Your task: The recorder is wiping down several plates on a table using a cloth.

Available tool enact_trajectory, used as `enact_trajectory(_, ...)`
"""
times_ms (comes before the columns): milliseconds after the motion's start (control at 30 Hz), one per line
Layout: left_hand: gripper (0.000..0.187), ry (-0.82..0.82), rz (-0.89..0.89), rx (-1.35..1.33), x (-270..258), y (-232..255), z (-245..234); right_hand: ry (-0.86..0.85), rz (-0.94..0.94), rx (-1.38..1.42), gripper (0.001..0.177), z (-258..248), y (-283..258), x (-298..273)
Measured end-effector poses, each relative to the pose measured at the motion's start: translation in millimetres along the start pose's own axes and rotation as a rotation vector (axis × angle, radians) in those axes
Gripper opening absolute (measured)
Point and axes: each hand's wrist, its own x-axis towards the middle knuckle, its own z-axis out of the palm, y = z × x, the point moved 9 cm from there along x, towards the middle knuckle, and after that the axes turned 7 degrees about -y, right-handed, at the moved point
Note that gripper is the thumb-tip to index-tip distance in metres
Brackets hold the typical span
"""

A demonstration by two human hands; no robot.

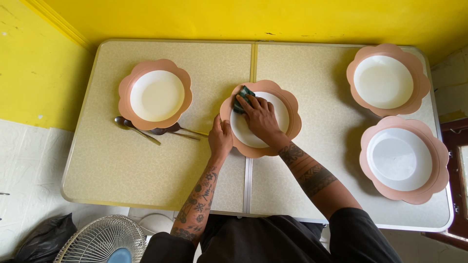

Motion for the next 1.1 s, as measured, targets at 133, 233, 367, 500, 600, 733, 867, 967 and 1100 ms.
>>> enact_trajectory(133, 0.046, 0.028, 0.058, -0.018, -14.1, 8.6, 6.6, 0.039, 0.055, 0.019, 0.065, 1.8, 8.0, 4.4)
enact_trajectory(233, 0.042, 0.034, -0.002, -0.060, -29.7, 9.7, 15.3, 0.184, 0.136, -0.149, 0.063, 2.8, 12.2, 2.3)
enact_trajectory(367, 0.034, 0.045, 0.026, -0.106, -38.6, 10.7, 18.0, 0.236, 0.168, -0.118, 0.065, -0.1, 11.6, -1.3)
enact_trajectory(500, 0.036, -0.035, -0.003, -0.067, -17.7, 14.7, 1.2, 0.146, 0.058, -0.060, 0.064, -1.1, 1.2, -9.0)
enact_trajectory(600, 0.052, -0.058, 0.056, 0.012, 8.3, 35.0, -17.8, 0.068, -0.135, -0.002, 0.060, -3.1, -25.8, -13.9)
enact_trajectory(733, 0.058, -0.025, 0.201, 0.149, 22.3, 19.1, -1.6, 0.091, -0.214, 0.023, 0.061, -4.5, -29.9, -14.1)
enact_trajectory(867, 0.065, -0.108, 0.128, 0.181, 19.7, 27.4, -2.6, 0.057, -0.136, -0.021, 0.063, -7.8, -21.2, 1.3)
enact_trajectory(967, 0.069, -0.124, 0.069, 0.186, 11.7, 19.7, 1.3, 0.025, -0.008, -0.033, 0.063, -3.4, -10.0, 13.0)
enact_trajectory(1100, 0.075, -0.107, -0.018, 0.138, -10.8, 33.8, 0.1, 0.039, 0.176, -0.117, 0.063, 1.9, 5.0, 25.1)
